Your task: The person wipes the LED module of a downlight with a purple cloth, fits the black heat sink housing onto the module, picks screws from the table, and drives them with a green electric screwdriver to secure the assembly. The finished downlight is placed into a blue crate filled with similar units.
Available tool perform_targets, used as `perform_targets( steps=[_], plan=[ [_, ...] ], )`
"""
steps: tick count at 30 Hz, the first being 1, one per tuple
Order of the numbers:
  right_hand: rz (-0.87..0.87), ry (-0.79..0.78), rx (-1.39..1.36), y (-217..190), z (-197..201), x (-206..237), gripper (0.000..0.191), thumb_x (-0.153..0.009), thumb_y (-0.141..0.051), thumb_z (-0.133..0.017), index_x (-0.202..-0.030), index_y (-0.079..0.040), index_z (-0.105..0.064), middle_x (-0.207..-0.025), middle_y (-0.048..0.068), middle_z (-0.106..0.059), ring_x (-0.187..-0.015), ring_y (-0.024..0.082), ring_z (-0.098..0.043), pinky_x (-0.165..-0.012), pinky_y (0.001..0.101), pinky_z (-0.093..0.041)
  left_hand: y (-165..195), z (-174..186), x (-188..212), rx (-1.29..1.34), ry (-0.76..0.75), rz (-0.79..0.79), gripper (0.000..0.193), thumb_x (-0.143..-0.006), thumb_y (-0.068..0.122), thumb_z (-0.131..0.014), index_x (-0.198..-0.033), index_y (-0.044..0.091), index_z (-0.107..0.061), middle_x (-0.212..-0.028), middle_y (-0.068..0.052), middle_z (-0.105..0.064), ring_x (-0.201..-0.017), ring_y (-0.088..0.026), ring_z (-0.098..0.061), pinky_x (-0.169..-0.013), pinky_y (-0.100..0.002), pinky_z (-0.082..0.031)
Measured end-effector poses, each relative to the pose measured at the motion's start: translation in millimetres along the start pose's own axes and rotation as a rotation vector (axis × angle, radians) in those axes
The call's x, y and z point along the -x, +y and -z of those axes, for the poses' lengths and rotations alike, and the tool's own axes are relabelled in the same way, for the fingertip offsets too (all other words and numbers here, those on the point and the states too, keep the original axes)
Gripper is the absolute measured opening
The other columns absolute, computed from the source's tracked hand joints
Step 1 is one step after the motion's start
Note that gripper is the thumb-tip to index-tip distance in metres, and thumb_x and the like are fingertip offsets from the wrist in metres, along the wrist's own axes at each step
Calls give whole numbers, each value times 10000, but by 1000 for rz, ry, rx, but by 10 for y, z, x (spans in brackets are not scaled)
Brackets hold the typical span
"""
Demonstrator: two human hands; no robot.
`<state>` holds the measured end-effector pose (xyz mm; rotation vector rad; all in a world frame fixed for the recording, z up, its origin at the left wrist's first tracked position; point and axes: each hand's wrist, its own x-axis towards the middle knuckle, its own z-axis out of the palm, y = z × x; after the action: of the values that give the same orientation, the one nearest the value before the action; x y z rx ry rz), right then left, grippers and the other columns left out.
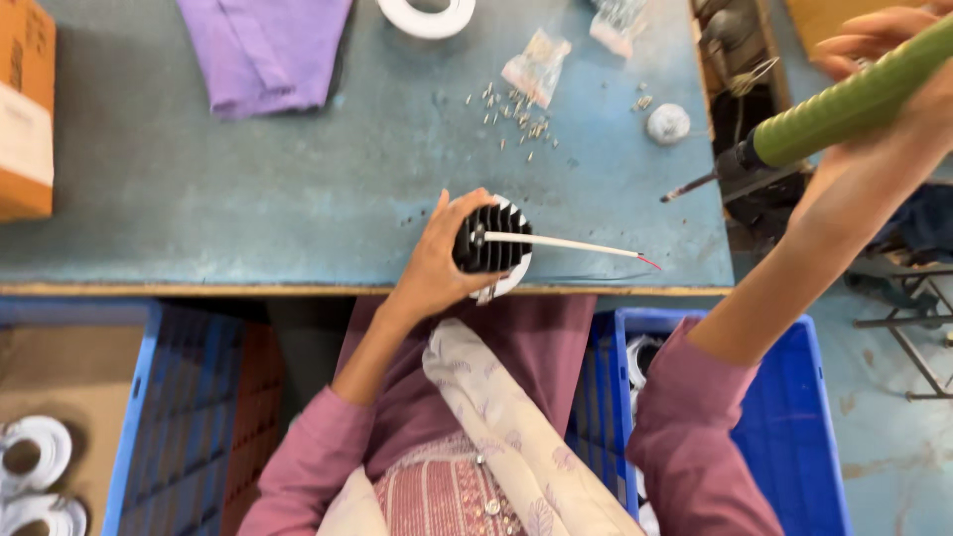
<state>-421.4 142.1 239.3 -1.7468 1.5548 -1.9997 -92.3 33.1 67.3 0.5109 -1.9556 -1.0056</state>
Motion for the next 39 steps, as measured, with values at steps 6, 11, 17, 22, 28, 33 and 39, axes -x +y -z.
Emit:
perform_targets(
  steps=[6,11,17,22,28,33,39],
  plan=[
    [-62,-39,678,-596,-828,882,583,-1003,-294,-727,-1482,-102,-456,-1421,129,-468,-1219,227,-480,-1140,387,-428,383,-90,-222,-174,40,-53,793,-658,249,-908,-1356,109,-559,-1313,-83,-633,-1352,-282,-547,-1250,-605,-219],
    [-395,-329,440,-557,-1122,1293,1059,-716,-492,-877,-1544,-68,-370,-1418,152,-548,-1254,343,-556,-1068,446,-439,825,-205,-403,-442,-137,-272,720,-693,179,-802,-1371,92,-574,-1301,-89,-624,-1356,-276,-543,-1234,-636,-209],
    [-378,-269,503,-590,-656,1472,931,-768,-521,-877,-1507,-104,-495,-1288,124,-666,-1185,321,-652,-1072,421,-488,1121,-541,-441,-361,-278,-297,657,-754,201,-787,-1362,61,-583,-1295,-99,-612,-1326,-266,-545,-1256,-621,-224],
    [-509,-181,500,-691,-38,1627,747,-764,-463,-865,-1393,-139,-624,-1190,86,-730,-1090,261,-732,-970,368,-565,1162,-814,-392,122,-464,-131,693,-730,188,-829,-1355,65,-556,-1426,-149,-513,-1382,-326,-449,-1174,-482,-348],
    [-864,183,773,-820,1365,2249,692,-738,-404,-911,-1299,-115,-626,-1085,57,-739,-1000,174,-737,-920,322,-582,593,-815,-187,87,-415,101,224,-986,3,-688,-1208,23,-705,-1073,-92,-743,-1006,-190,-711,-949,-292,-545],
    [-836,261,1196,-324,2332,3064,659,-794,-356,-938,-1293,-80,-606,-1151,116,-701,-1079,307,-686,-958,429,-542,56,-737,31,66,-170,375,118,-1102,-14,-631,-1206,-30,-685,-748,-31,-634,-665,-37,-572,-625,-158,-431],
    [-939,23,1398,1155,3175,3869,724,-685,-339,-935,-1287,-130,-591,-1187,124,-634,-1136,352,-572,-921,496,-452,-354,-952,216,-24,3,396,89,-1040,-111,-586,-1069,-39,-630,-724,15,-549,-620,10,-446,-573,-148,-295]
  ],
)
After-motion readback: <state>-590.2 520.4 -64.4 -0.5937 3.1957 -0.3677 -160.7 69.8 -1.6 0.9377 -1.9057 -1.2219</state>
